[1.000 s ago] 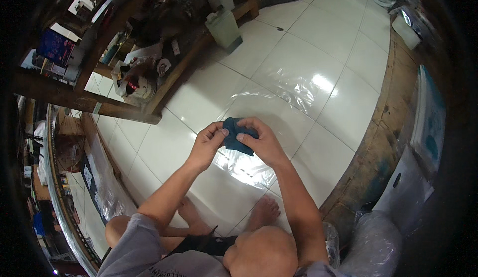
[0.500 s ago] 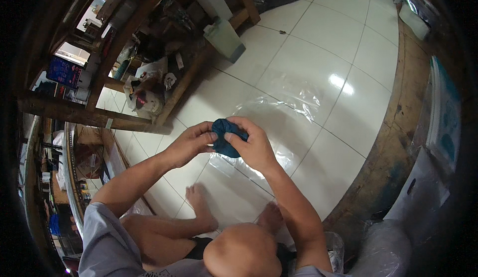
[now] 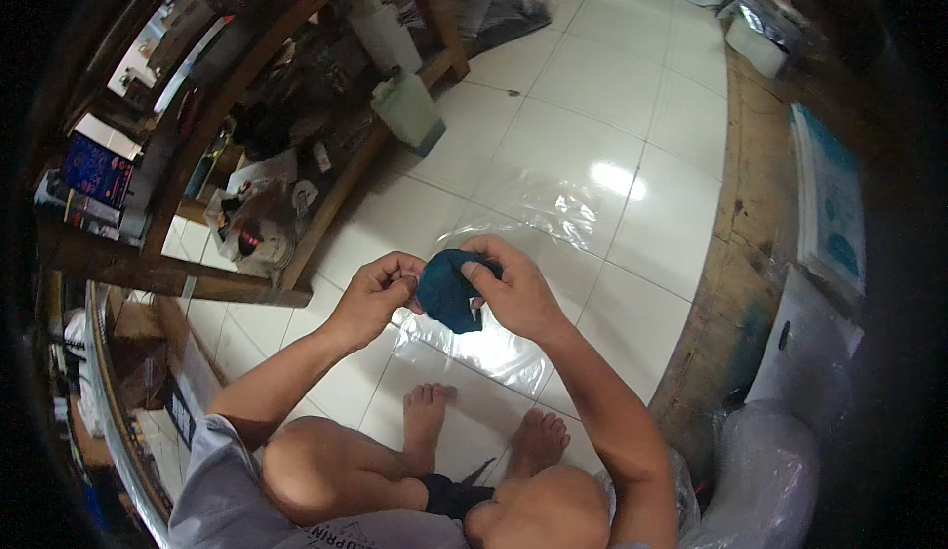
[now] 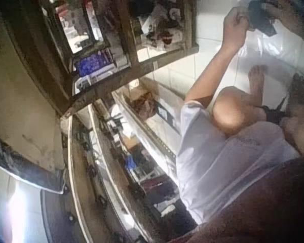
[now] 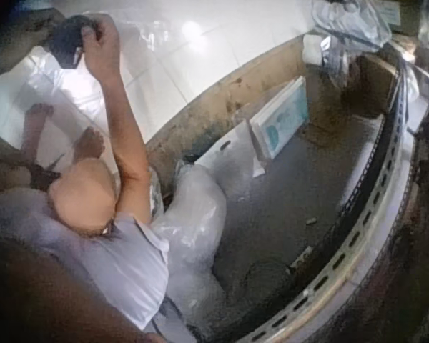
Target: The person sits on a tiled floor and wipes a clear plastic sheet laid over the tiles using a dark cloth. They repeatedly rub the surface in circular and back-and-forth motions, occasionally lifting the sheet to wipe underneath or reposition it.
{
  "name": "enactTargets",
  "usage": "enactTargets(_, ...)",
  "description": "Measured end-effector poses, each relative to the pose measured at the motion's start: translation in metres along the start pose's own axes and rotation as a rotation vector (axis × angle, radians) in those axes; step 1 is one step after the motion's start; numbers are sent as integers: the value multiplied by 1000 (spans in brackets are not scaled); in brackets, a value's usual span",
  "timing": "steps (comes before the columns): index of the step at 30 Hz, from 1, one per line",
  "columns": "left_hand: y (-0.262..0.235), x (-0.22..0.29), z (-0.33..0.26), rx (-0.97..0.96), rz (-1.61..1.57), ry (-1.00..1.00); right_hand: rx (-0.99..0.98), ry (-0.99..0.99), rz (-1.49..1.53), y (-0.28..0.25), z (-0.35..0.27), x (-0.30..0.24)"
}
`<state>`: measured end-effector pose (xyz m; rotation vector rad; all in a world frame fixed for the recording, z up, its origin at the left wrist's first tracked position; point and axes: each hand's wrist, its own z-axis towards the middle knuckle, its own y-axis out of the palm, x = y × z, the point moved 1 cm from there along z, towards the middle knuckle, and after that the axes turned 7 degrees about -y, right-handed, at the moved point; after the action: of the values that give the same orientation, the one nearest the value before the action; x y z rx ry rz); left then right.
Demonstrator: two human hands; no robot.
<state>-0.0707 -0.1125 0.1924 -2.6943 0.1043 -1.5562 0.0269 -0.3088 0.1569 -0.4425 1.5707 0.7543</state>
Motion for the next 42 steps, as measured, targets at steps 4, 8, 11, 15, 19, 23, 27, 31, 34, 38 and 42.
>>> enactTargets(4, 7, 9, 5, 37, -184, 92, 58, 15, -109, -2, -2, -20)
enactTargets(8, 14, 1, 18, -83, -195, 202, 96, 65, -237, 2, 0, -39)
enactTargets(11, 12, -7, 26, -139, -343, 291, 56, 68, -284, 4, 7, -51)
enactTargets(15, 3, -5, 26, -39, -429, 288, -40, 27, -566, 26, 18, -76)
enactTargets(19, -14, -11, 28, 100, -435, 356, -98, 97, -610, 57, 33, -82)
enactTargets(23, -24, -10, 23, 134, -500, 484, -53, 125, -551, 64, 41, -68)
enactTargets(27, -35, -25, 27, 110, -480, 416, 59, 32, -467, 66, 43, -47)
enactTargets(31, -36, -40, 29, 175, -422, 265, 135, 72, -438, 72, 40, -21)
enactTargets(34, -29, -44, 29, 227, -507, 161, 193, 114, -269, 76, 32, -7)
enactTargets(38, -20, -62, 34, 350, -492, 200, 260, 149, 21, 78, 26, 14)
enactTargets(42, -12, -77, 42, 311, -723, 140, 348, 129, 108, 76, 20, 32)
